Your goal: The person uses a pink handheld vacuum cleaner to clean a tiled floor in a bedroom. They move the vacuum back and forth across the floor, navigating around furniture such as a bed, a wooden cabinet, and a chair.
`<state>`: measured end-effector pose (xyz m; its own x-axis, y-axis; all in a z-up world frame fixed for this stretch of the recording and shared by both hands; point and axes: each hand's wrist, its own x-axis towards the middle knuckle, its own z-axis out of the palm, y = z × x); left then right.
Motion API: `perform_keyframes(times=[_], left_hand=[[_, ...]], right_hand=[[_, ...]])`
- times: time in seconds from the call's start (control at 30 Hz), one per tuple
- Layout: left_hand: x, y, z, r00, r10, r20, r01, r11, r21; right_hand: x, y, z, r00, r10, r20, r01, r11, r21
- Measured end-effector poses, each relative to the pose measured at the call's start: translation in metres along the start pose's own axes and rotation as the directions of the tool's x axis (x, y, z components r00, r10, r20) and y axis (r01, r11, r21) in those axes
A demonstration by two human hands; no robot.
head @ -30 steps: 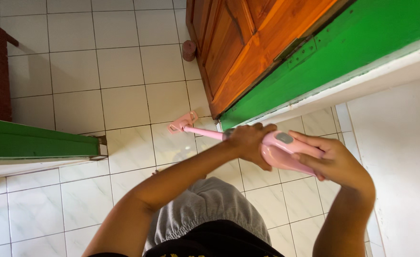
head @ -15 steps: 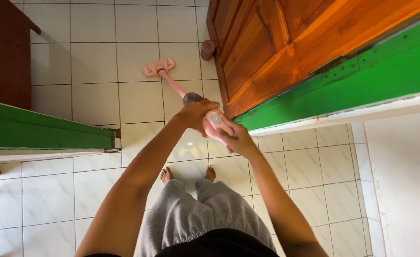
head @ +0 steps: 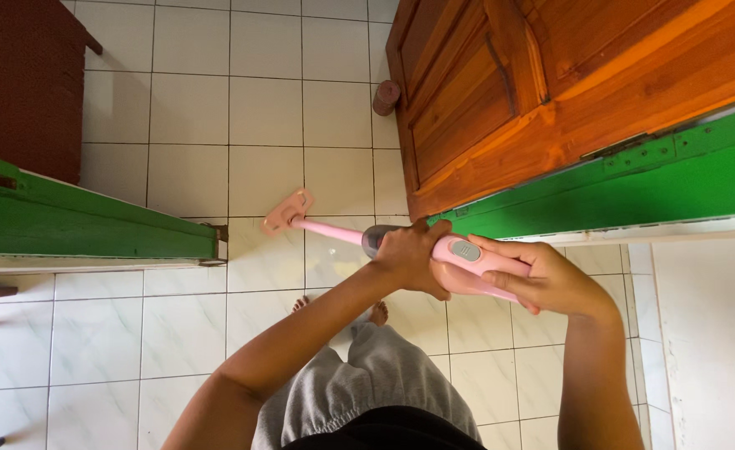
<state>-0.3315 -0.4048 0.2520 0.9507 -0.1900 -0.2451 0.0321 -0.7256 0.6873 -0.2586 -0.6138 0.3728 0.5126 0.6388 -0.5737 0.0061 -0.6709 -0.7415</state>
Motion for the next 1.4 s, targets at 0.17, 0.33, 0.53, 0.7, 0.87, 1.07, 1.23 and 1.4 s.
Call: perform_keyframes(times=[0.17,0.33,0.53,0.7,0.87,1.07,1.23,1.4], left_hand=[[-0.014,-0.034,-0.029,0.995,-0.089,-0.047,0.090,0.996,0.016],[-0.032,-0.128,-0.066,0.988,-0.115,-0.105,0.125,0.988,0.089],[-0.056,-0.257,-0.105,0.978,-0.182,-0.101,0.202,0.949,0.241],[-0.082,-0.338,-0.112,0.963,-0.158,-0.220,0.184,0.978,0.103],[-0.099,-0.346,-0.109,0.967,-0.144,-0.212,0.162,0.984,0.069],[-0.101,-0.280,-0.119,0.972,0.166,-0.168,-0.155,0.985,0.075],[-0.093,-0.241,-0.130,0.977,0.194,-0.084,-0.195,0.981,0.002],[-0.078,-0.282,-0.140,0.917,0.370,-0.149,-0.355,0.927,0.119]], right_hand=[[0.037,-0.042,0.017,0.999,-0.053,0.012,0.053,0.999,-0.012],[0.115,-0.063,0.078,0.961,-0.277,0.018,0.275,0.959,0.075],[0.240,-0.062,0.169,0.922,-0.384,0.047,0.375,0.918,0.133],[0.317,-0.061,0.236,0.934,-0.357,-0.015,0.356,0.927,0.116],[0.301,-0.075,0.256,0.940,-0.341,-0.012,0.341,0.938,0.066],[0.201,-0.114,0.208,0.967,-0.246,-0.068,0.246,0.969,-0.007],[0.149,-0.144,0.195,0.886,-0.370,-0.281,0.357,0.929,-0.097],[0.192,-0.130,0.222,0.858,-0.325,-0.397,0.310,0.945,-0.102]])
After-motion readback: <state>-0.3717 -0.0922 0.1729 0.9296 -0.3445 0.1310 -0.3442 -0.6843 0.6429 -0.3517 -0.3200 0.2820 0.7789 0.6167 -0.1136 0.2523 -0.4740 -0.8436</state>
